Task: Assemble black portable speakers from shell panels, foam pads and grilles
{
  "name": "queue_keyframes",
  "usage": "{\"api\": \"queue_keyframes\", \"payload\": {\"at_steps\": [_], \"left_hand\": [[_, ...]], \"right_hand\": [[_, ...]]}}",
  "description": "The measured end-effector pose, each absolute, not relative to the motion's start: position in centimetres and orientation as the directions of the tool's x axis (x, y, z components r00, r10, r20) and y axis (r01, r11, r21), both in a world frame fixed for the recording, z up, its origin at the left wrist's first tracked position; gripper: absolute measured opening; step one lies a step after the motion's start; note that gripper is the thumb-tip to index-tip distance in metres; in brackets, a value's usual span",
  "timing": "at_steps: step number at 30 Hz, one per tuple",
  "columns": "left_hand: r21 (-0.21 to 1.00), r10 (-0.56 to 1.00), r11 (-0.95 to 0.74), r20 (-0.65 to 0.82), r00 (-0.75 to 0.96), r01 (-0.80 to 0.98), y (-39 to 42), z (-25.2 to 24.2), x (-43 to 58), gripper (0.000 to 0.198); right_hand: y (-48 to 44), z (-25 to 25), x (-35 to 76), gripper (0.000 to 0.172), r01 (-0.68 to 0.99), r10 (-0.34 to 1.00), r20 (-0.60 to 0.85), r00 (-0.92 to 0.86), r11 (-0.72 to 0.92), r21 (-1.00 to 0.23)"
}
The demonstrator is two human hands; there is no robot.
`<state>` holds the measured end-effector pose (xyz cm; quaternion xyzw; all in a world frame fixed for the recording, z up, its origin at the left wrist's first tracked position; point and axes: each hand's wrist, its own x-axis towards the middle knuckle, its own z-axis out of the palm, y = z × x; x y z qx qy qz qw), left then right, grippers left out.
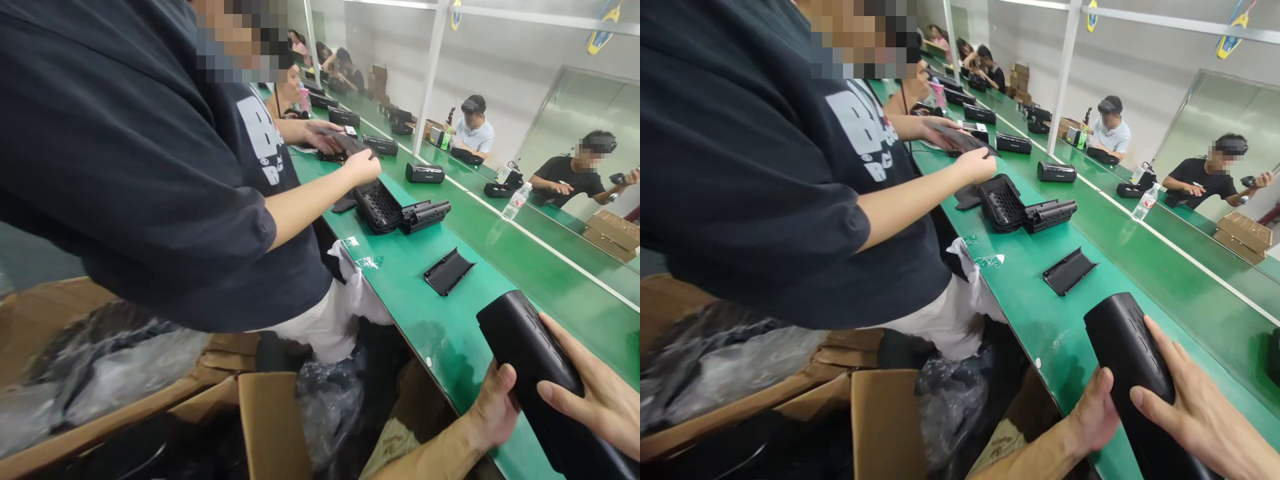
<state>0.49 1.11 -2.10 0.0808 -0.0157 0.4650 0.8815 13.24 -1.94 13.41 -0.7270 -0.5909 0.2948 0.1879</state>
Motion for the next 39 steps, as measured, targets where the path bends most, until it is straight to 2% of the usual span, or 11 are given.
{"api": "queue_keyframes", "payload": {"at_steps": [4,11,15,17,21,23,27,30,32,35,39], "left_hand": [[0.233,0.824,0.512,0.139,0.549,-0.827,1.4,-2.3,0.7,0.099],[0.303,0.836,0.502,0.071,0.545,-0.810,3.3,-0.1,0.2,0.105],[0.337,0.875,0.448,0.026,0.483,-0.828,4.7,0.8,-0.5,0.103],[0.359,0.881,0.442,0.001,0.474,-0.822,4.9,0.8,-0.6,0.100],[0.402,0.883,0.438,-0.023,0.470,-0.804,4.5,0.7,0.1,0.096],[0.446,0.859,0.451,0.018,0.511,-0.773,4.6,0.7,0.2,0.098],[0.602,0.782,0.421,0.138,0.607,-0.678,7.2,1.2,-2.3,0.113],[0.821,0.778,0.133,0.260,0.572,-0.555,10.6,2.8,-5.9,0.120],[0.911,0.693,-0.057,0.331,0.640,-0.409,12.4,4.3,-8.0,0.121],[0.933,0.590,-0.154,0.351,0.727,-0.326,13.3,5.9,-9.1,0.109],[0.913,0.635,-0.104,0.367,0.679,-0.395,12.4,5.5,-8.4,0.095]], "right_hand": [[-1.4,12.2,13.2,0.108,0.757,0.980,-0.153,0.131,-0.198,-0.623],[-1.2,14.8,14.4,0.106,0.770,0.986,-0.161,0.039,-0.132,-0.624],[-5.7,11.2,14.3,0.115,0.695,0.960,0.181,0.212,-0.018,-0.719],[-7.2,7.9,13.4,0.119,0.719,0.913,0.286,0.292,-0.012,-0.695],[-6.7,3.6,11.7,0.093,0.786,0.758,0.570,0.315,0.128,-0.605],[-6.1,3.4,11.9,0.084,0.792,0.693,0.646,0.320,0.178,-0.583],[-7.3,4.9,14.0,0.083,0.743,0.731,0.571,0.374,0.133,-0.656],[-9.1,5.9,15.0,0.085,0.679,0.804,0.431,0.409,0.048,-0.733],[-9.8,6.0,15.2,0.087,0.624,0.834,0.357,0.421,0.019,-0.781],[-10.0,5.8,15.4,0.088,0.573,0.847,0.327,0.419,0.033,-0.819],[-10.3,7.1,16.3,0.088,0.566,0.867,0.285,0.409,0.004,-0.824]]}}
